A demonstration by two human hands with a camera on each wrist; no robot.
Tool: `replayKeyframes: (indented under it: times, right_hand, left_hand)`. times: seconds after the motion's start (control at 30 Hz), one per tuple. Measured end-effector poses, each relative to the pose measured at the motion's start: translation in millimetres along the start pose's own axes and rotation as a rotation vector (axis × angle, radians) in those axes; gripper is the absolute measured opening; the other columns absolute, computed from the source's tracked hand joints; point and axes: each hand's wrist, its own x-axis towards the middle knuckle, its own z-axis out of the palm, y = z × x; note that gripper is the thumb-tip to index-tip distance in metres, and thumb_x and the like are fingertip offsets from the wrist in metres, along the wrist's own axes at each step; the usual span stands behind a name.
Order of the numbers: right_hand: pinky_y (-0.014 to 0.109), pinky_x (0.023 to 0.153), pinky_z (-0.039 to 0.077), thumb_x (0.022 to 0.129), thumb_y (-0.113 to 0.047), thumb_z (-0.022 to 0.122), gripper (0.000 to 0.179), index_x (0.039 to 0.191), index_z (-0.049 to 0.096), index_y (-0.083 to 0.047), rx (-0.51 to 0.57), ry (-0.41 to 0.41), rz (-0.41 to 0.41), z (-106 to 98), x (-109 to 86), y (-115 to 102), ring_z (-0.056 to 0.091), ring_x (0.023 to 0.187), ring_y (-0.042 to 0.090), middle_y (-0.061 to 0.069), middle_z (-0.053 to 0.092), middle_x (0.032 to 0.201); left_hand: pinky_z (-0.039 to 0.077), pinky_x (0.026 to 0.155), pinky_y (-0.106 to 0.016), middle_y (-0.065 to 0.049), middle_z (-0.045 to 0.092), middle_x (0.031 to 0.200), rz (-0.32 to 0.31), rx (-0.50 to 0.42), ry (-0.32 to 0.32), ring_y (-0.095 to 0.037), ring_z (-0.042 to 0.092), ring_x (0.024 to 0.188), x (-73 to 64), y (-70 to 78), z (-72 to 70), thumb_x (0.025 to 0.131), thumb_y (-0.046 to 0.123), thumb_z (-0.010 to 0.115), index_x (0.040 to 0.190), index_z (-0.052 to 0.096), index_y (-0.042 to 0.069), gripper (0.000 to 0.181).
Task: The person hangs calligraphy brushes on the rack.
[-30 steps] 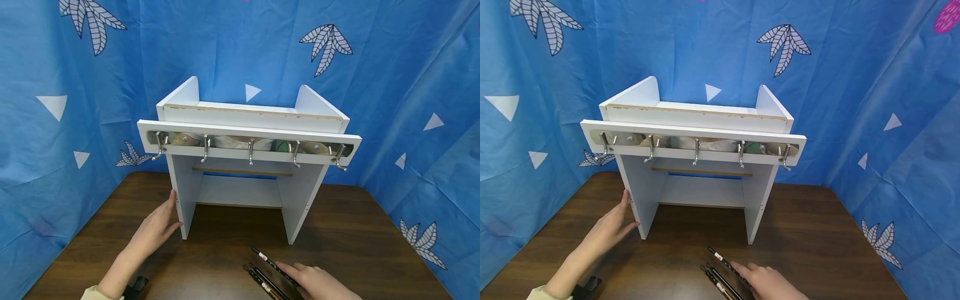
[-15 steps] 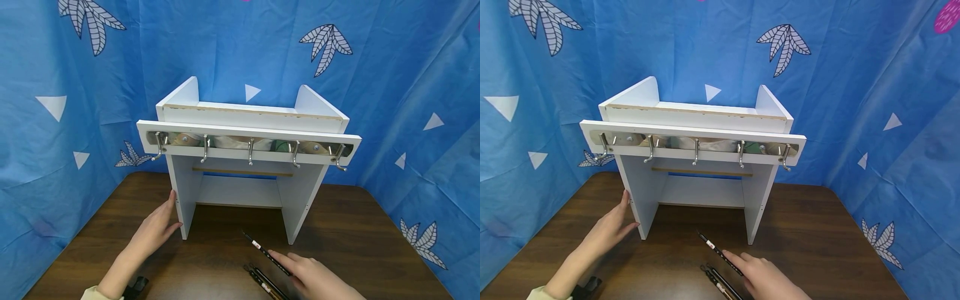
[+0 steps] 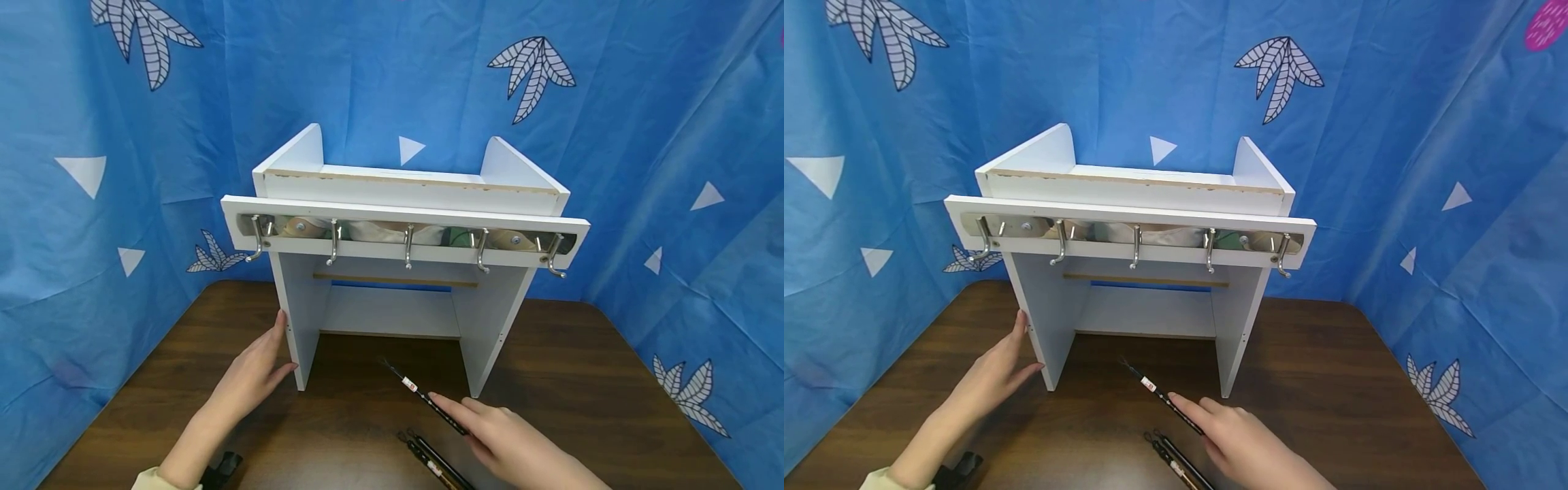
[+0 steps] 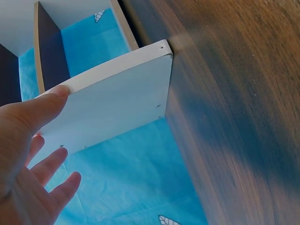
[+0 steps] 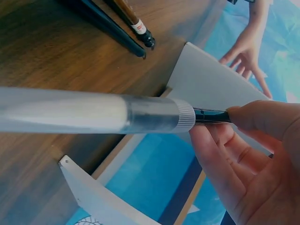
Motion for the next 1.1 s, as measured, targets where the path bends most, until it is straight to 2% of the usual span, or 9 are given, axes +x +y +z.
replayKeyframes:
  times: [0.2, 0.5, 0.9, 1.1]
  right_hand:
    - [0.005, 0.051, 0.033, 0.072, 0.016, 0.064, 0.079, 0.143, 0.037, -0.008, -0.063, 0.069, -0.059, 0, 4.0, -4, 0.033, 0.053, -0.003, -0.010, 0.046, 0.081]
    - [0.005, 0.053, 0.036, 0.077, 0.014, 0.061, 0.077, 0.145, 0.034, -0.010, -0.034, 0.046, -0.061, -3, 12.2, -9, 0.037, 0.054, -0.004, -0.004, 0.052, 0.087]
    - [0.005, 0.053, 0.036, 0.075, 0.012, 0.068, 0.081, 0.145, 0.034, -0.012, -0.080, 0.069, -0.070, -4, 29.1, -20, 0.039, 0.057, -0.003, -0.005, 0.052, 0.089]
    - [0.005, 0.055, 0.037, 0.073, 0.012, 0.069, 0.083, 0.145, 0.035, -0.012, -0.089, 0.107, -0.096, -6, 34.1, -25, 0.039, 0.057, -0.002, -0.006, 0.051, 0.087]
  left_hand:
    - [0.045, 0.087, -0.051, -0.028, 0.041, 0.136, -0.020, -0.004, -0.021, -0.038, 0.052, 0.112, 0.2, -0.1, -0.3, 0.065, 0.000, 0.084, 0.148, -0.006, 0.005, 0.122]
    - [0.046, 0.085, -0.051, -0.029, 0.042, 0.135, 0.003, -0.008, -0.008, -0.039, 0.053, 0.111, 1.6, -0.1, 0.3, 0.064, -0.001, 0.084, 0.148, -0.006, 0.005, 0.123]
    - [0.047, 0.084, -0.050, -0.028, 0.044, 0.134, -0.016, -0.008, -0.007, -0.038, 0.054, 0.110, 0.5, -0.5, 2.3, 0.063, 0.000, 0.085, 0.148, -0.005, 0.006, 0.124]
    - [0.047, 0.083, -0.050, -0.029, 0.043, 0.134, -0.019, -0.007, -0.011, -0.038, 0.054, 0.110, 0.2, 0.0, 1.3, 0.064, -0.001, 0.084, 0.148, -0.006, 0.007, 0.124]
